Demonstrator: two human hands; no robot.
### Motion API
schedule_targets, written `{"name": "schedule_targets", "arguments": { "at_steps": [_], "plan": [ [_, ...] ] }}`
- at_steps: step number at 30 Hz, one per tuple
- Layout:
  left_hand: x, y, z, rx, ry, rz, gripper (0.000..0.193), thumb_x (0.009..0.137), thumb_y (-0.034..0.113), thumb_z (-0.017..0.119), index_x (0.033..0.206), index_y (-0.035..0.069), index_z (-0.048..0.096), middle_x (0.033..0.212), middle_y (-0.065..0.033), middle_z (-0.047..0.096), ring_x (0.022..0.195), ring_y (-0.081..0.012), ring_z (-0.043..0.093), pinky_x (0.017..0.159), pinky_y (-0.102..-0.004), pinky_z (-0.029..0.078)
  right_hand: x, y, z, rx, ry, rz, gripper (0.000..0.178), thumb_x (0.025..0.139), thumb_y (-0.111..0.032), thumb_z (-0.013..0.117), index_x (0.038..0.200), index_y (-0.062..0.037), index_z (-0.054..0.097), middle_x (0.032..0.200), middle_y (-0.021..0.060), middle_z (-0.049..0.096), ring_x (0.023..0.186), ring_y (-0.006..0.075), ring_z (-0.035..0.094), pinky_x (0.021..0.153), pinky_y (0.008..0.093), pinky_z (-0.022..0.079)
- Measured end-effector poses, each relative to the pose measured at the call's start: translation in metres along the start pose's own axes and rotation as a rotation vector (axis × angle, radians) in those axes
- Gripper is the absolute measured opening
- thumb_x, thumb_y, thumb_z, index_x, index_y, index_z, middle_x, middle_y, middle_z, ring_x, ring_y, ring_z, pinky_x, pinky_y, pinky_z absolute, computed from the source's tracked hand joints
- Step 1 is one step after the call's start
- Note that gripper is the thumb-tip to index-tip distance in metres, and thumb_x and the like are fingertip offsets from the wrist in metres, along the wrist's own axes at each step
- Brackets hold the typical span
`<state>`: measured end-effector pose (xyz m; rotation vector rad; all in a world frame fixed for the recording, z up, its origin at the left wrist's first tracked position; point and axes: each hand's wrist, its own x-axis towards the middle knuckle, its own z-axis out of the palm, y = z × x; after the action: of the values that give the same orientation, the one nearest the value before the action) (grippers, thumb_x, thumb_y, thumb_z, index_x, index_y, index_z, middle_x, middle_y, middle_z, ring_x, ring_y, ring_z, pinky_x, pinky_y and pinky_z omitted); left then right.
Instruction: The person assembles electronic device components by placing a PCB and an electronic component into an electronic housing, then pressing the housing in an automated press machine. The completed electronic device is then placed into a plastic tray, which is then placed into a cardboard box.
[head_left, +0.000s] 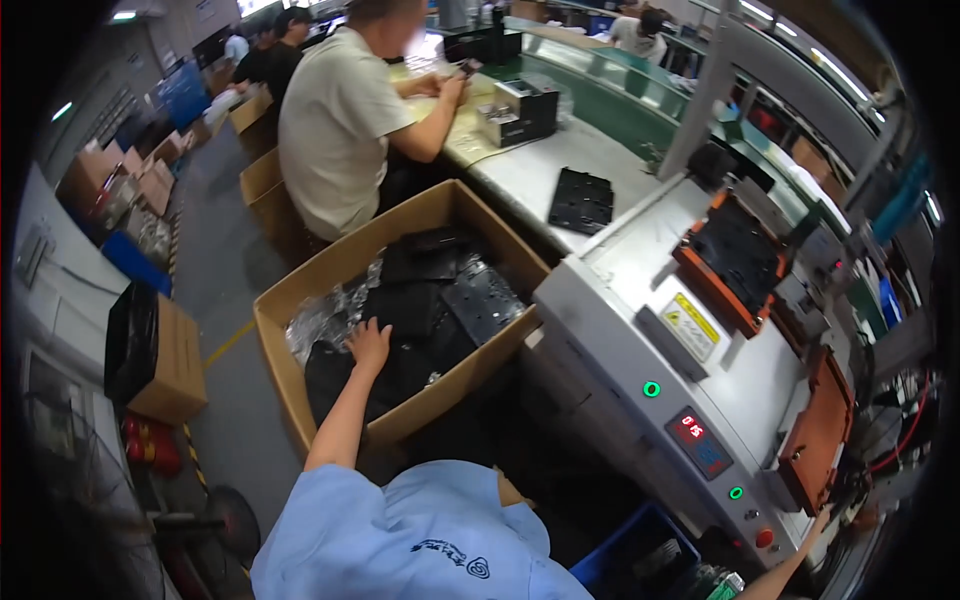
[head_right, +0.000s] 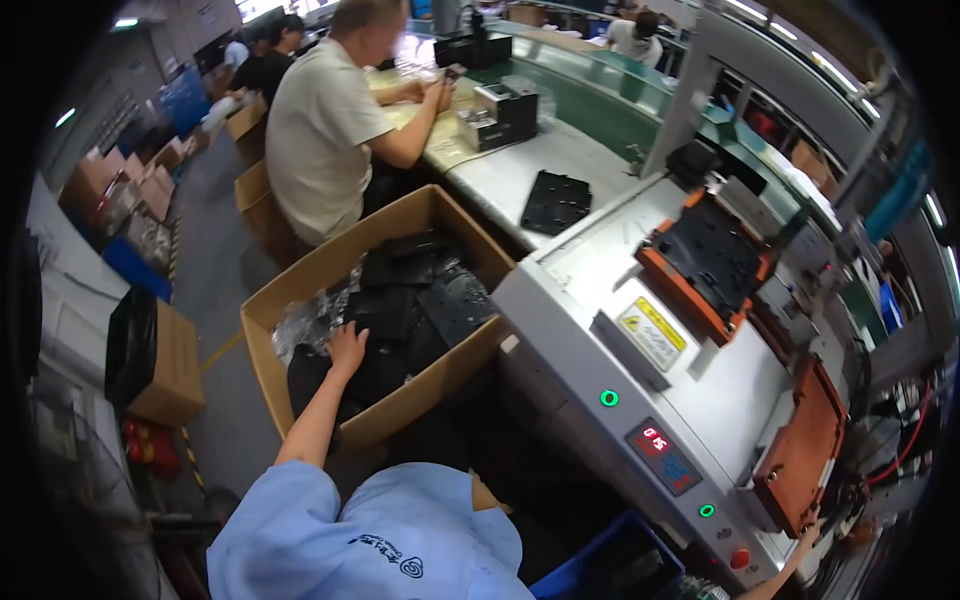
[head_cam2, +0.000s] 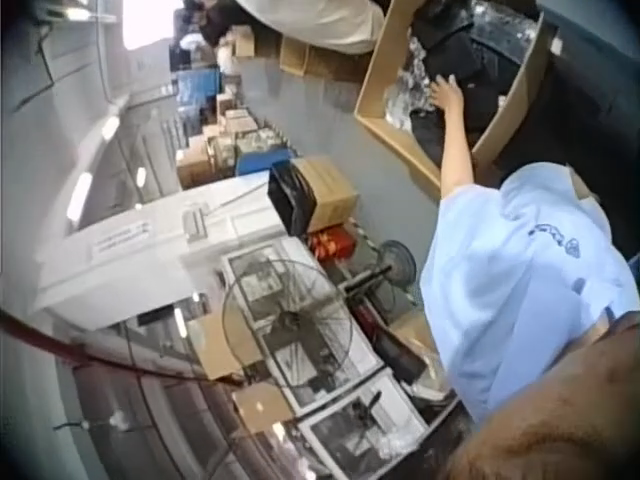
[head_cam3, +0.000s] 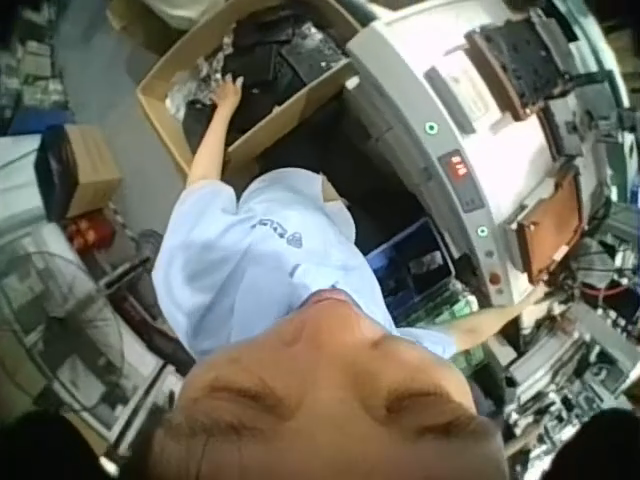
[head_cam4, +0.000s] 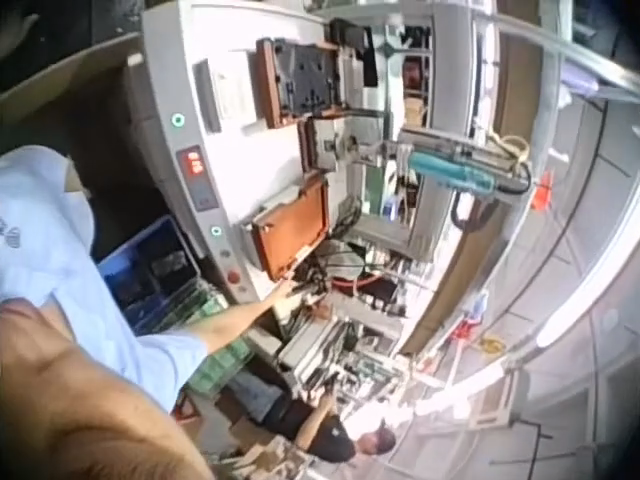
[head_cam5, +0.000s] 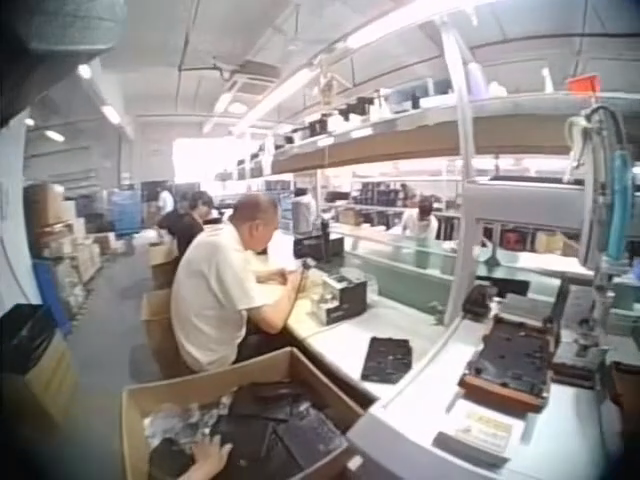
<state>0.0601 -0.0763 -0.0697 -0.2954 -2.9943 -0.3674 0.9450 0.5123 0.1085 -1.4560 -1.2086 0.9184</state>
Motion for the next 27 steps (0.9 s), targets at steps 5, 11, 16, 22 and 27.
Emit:
{"name": "schedule_targets", "arguments": {
  "at_steps": [5, 11, 16, 22, 27],
  "plan": [
    [0.009, -0.032, -0.020, -0.310, -0.129, 0.078, 0.062, 0.083, 0.040, 0.062, 0.128, 0.002, 0.043, 0.124, -0.0238, 0.046, 0.110, -0.0430, 0.049, 0.091, -0.0469, 0.043, 0.005, -0.004, -0.007, -0.148, 0.135, 0.047, 0.046, 0.093, -0.038, 0.049, 0.126, -0.0054, 0.052, 0.117, 0.0071, 0.056, 0.103, 0.0188, 0.052, 0.084, 0.0290, 0.041],
    [0.016, -0.065, -0.058, -0.491, -0.393, 0.166, 0.047, 0.069, 0.031, 0.075, 0.097, -0.002, 0.061, 0.088, -0.0158, 0.066, 0.086, -0.0261, 0.063, 0.077, -0.0357, 0.047, -0.133, -0.081, -0.023, -0.060, 0.124, -0.204, 0.039, 0.097, -0.026, 0.045, 0.129, -0.0045, 0.050, 0.130, 0.0092, 0.051, 0.112, 0.0216, 0.052, 0.090, 0.0309, 0.042],
    [-0.010, -0.038, -0.121, -0.714, -0.275, 0.094, 0.022, 0.082, 0.020, 0.066, 0.087, -0.002, 0.062, 0.075, -0.0017, 0.057, 0.073, -0.0093, 0.049, 0.068, -0.0262, 0.041, -0.292, -0.128, 0.029, -0.701, 0.103, -0.708, 0.032, 0.095, -0.015, 0.042, 0.124, -0.0038, 0.053, 0.128, 0.0087, 0.049, 0.110, 0.0206, 0.052, 0.086, 0.0286, 0.045],
    [-0.001, -0.007, -0.211, -0.780, 0.172, 0.040, 0.033, 0.090, 0.023, 0.056, 0.111, -0.002, 0.058, 0.108, -0.0096, 0.060, 0.097, -0.0190, 0.055, 0.090, -0.0318, 0.041, -0.399, -0.150, 0.117, -0.252, 0.173, -0.176, 0.022, 0.091, -0.017, 0.055, 0.105, -0.0020, 0.064, 0.094, 0.0040, 0.061, 0.080, 0.0100, 0.056, 0.076, 0.0246, 0.045],
    [0.038, 0.011, -0.185, -2.248, -1.210, 0.418, 0.038, 0.095, 0.027, 0.039, 0.121, -0.001, 0.039, 0.077, -0.0113, 0.049, 0.064, -0.0222, 0.054, 0.062, -0.0332, 0.049, -0.417, -0.091, 0.094, -0.367, -0.055, 0.053, 0.022, 0.092, -0.017, 0.055, 0.102, -0.0004, 0.064, 0.086, 0.0048, 0.065, 0.075, 0.0097, 0.058, 0.068, 0.0227, 0.046]
  ]
}}
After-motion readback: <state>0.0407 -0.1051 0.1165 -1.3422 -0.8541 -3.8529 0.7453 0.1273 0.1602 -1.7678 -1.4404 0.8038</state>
